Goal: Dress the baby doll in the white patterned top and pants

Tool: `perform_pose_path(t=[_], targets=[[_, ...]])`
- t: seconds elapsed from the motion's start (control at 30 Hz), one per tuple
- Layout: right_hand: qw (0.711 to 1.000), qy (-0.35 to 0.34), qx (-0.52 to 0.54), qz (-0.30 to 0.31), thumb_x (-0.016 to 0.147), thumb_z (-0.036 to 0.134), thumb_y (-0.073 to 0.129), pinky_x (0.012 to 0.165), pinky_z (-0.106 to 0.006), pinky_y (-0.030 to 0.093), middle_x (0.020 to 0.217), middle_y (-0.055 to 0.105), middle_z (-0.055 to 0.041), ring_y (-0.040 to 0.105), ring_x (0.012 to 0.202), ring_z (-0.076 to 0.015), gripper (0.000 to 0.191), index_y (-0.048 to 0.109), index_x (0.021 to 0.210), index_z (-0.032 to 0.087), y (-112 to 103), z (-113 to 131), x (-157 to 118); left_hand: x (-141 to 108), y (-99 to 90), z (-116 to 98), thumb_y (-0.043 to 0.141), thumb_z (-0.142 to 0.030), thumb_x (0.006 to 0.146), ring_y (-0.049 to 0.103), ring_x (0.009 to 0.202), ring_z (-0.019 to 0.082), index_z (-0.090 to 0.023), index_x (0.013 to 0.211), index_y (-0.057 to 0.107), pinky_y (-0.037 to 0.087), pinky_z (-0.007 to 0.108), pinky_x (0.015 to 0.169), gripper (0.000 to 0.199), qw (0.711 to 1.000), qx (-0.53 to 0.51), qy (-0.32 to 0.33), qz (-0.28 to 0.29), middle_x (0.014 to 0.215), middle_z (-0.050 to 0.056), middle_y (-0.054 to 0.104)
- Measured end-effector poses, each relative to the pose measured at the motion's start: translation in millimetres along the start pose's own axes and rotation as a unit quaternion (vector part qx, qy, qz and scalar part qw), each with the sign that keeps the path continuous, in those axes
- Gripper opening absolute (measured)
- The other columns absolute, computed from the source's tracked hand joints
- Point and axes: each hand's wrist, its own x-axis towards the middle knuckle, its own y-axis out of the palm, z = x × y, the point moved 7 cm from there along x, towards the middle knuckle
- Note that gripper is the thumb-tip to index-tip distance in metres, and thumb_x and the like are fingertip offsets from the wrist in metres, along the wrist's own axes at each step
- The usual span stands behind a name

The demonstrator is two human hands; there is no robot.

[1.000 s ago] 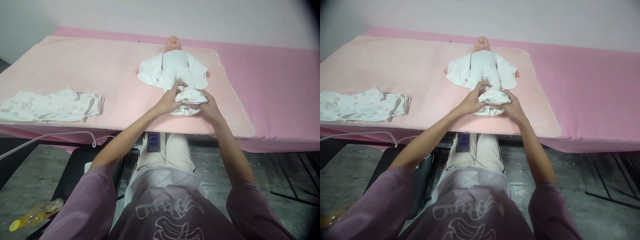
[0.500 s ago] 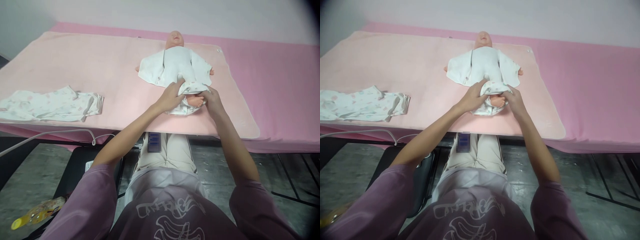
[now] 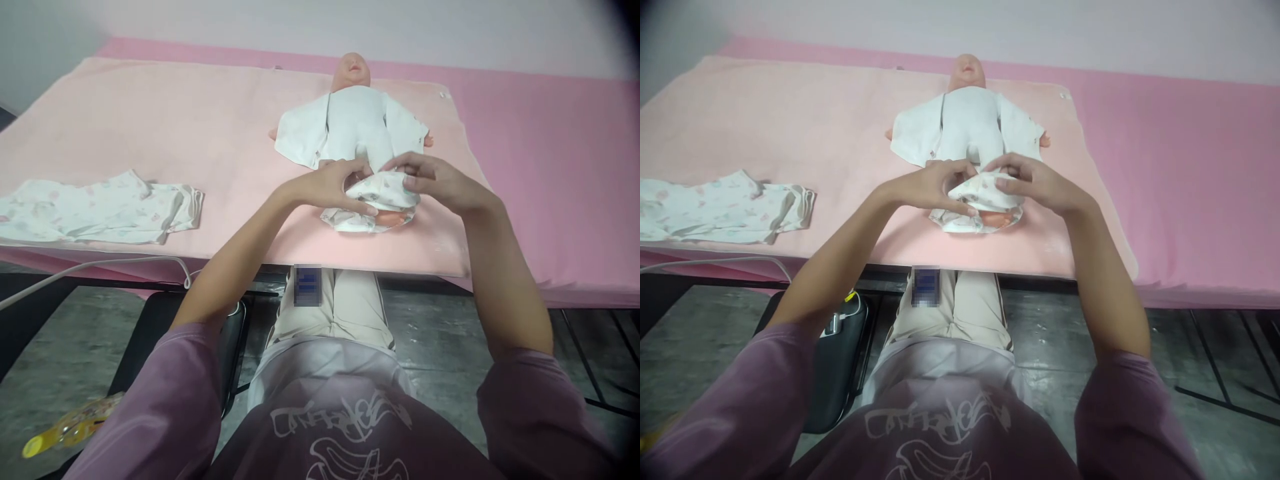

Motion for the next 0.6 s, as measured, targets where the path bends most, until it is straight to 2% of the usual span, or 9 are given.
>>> perform_pose_path(t=[0.07,0.17,0.23,0.33,0.43,0.53,0.6], targets=[[1.000,-0.023,-0.002,0.017,0.087,0.055,0.099,0.077,-0.037,0.059,0.082,0.061,0.0016,0.066,0.084,-0.0223,0.051,0.079,0.126,0.031,0,7,16,6,-11.0,7,0.097,-0.062,0.079,0.069,0.113,0.032,-0.025,0.112,0.073,0.052,0.049,0.107,0.055,0.997,-0.080,-0.007,0.018,0.106,0.007,0.073],[0.996,-0.062,-0.042,0.039,0.090,0.059,0.095,0.072,-0.035,0.056,0.081,0.054,0.0033,0.057,0.074,-0.0175,0.056,0.078,0.135,0.032,3,4,43,13,-30.9,29,0.090,-0.060,0.092,0.072,0.105,0.029,-0.021,0.095,0.070,0.056,0.050,0.100,0.043,0.982,-0.180,-0.039,-0.047,0.095,0.008,0.070],[0.994,-0.080,-0.074,0.007,0.086,0.055,0.099,0.075,-0.037,0.059,0.081,0.054,0.0028,0.057,0.075,-0.0182,0.052,0.079,0.127,0.031,1,-6,57,12,-36.3,45,0.086,-0.058,0.097,0.072,0.102,0.029,-0.020,0.090,0.068,0.057,0.052,0.098,0.042,0.973,-0.201,-0.066,-0.089,0.090,0.008,0.068],[0.985,-0.109,-0.121,-0.048,0.082,0.051,0.101,0.090,-0.043,0.064,0.088,0.063,-0.0002,0.065,0.089,-0.0236,0.045,0.079,0.114,0.029,0,-16,66,7,-32.4,56,0.088,-0.056,0.095,0.073,0.102,0.029,-0.021,0.095,0.072,0.058,0.051,0.097,0.039,0.975,-0.170,-0.093,-0.112,0.089,0.007,0.068],[0.981,-0.124,-0.145,-0.042,0.087,0.049,0.097,0.100,-0.047,0.063,0.095,0.069,-0.0024,0.068,0.101,-0.0274,0.038,0.076,0.110,0.028,10,-15,68,7,-21.7,50,0.090,-0.055,0.093,0.073,0.105,0.030,-0.022,0.099,0.075,0.058,0.049,0.097,0.037,0.983,-0.143,-0.082,-0.087,0.090,0.007,0.068],[0.983,-0.117,-0.138,-0.034,0.093,0.046,0.093,0.100,-0.048,0.062,0.096,0.068,-0.0027,0.069,0.104,-0.0283,0.034,0.074,0.113,0.027,14,-13,70,11,-17.0,49,0.089,-0.055,0.093,0.073,0.108,0.030,-0.021,0.097,0.073,0.058,0.048,0.097,0.038,0.982,-0.159,-0.070,-0.079,0.094,0.007,0.068],[0.984,-0.109,-0.132,-0.049,0.093,0.046,0.093,0.097,-0.047,0.062,0.093,0.066,-0.0019,0.069,0.103,-0.0278,0.034,0.073,0.114,0.028,9,-18,72,11,-18.5,58,0.084,-0.056,0.097,0.073,0.109,0.030,-0.020,0.096,0.071,0.060,0.048,0.096,0.039,0.973,-0.192,-0.076,-0.104,0.097,0.008,0.069]])
